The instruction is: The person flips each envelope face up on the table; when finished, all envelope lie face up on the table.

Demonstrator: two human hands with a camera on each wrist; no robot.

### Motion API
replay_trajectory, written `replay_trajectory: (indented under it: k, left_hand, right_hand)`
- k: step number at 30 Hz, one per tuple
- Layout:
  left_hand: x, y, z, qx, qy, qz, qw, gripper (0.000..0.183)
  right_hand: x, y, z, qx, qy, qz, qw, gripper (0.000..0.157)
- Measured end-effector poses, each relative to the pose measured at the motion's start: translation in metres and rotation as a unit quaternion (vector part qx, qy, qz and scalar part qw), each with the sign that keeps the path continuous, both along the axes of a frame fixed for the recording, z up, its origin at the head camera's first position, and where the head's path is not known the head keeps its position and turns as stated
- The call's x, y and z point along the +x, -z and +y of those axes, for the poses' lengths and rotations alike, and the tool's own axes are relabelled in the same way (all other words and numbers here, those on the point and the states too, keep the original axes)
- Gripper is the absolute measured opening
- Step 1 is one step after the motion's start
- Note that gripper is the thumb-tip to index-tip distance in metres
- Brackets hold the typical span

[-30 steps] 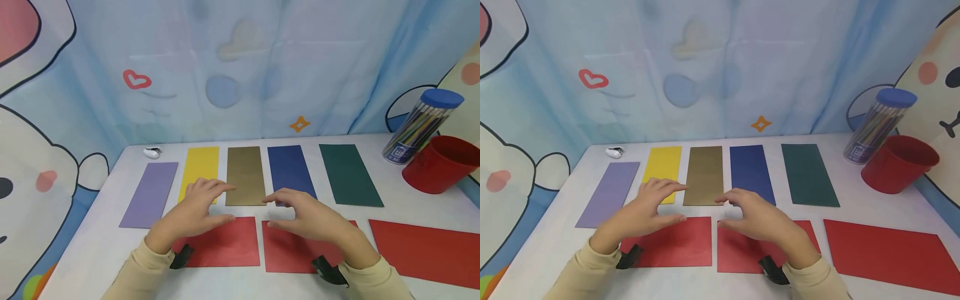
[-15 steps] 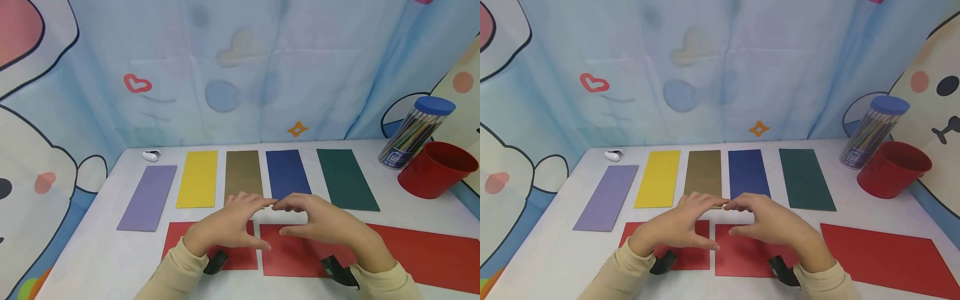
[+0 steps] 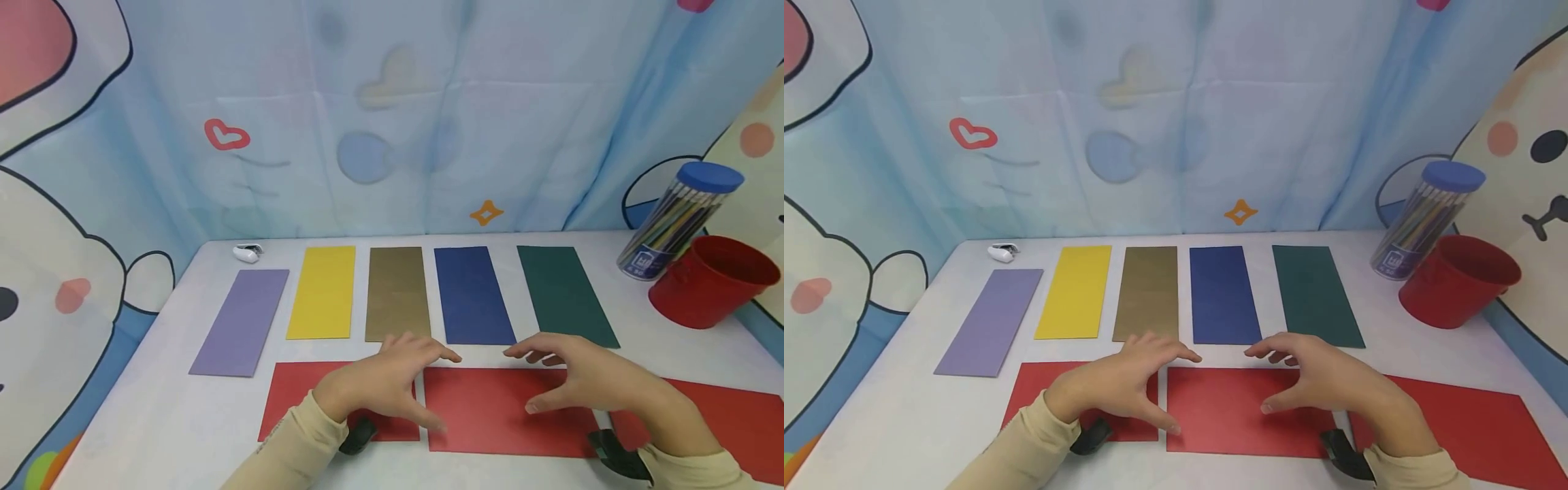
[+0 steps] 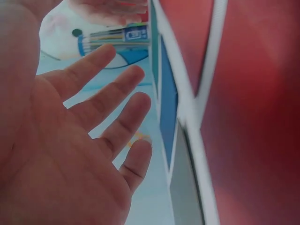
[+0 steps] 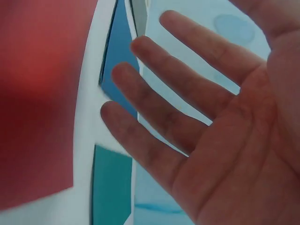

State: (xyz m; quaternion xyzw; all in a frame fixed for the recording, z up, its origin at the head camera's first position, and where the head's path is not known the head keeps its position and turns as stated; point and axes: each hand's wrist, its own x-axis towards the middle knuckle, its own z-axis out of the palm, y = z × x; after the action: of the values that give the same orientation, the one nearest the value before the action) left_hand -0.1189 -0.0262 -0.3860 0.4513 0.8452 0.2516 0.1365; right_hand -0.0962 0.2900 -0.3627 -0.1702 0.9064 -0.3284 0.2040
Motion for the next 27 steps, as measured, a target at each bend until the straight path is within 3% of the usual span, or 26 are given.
replay_trajectory:
  k: [4,12,16,20,27]
  left_hand:
    - [0.002,0.007,0.003,-0.015,0.010,0.011,0.9998,0.085]
    - [0.005,0.018,0.006,-0.050,0.011,0.009,0.9987,0.094]
    - [0.007,0.023,0.008,-0.073,0.012,0.023,0.9970,0.099]
    - [0.007,0.024,0.009,-0.088,0.019,0.028,0.9955,0.104]
    - [0.006,0.021,0.012,-0.091,0.028,0.037,0.9948,0.101]
  right_hand:
    - [-0.001,0.006,0.015,-0.015,-0.002,-0.028,0.999,0.074]
    - [-0.006,0.010,0.033,-0.003,-0.046,-0.041,0.998,0.069]
    - [-0.004,0.011,0.040,0.009,-0.032,-0.044,0.998,0.069]
    - [0.002,0.015,0.046,0.010,-0.016,-0.054,0.998,0.072]
    - [0.007,0.025,0.059,-0.010,-0.035,-0.056,0.998,0.073]
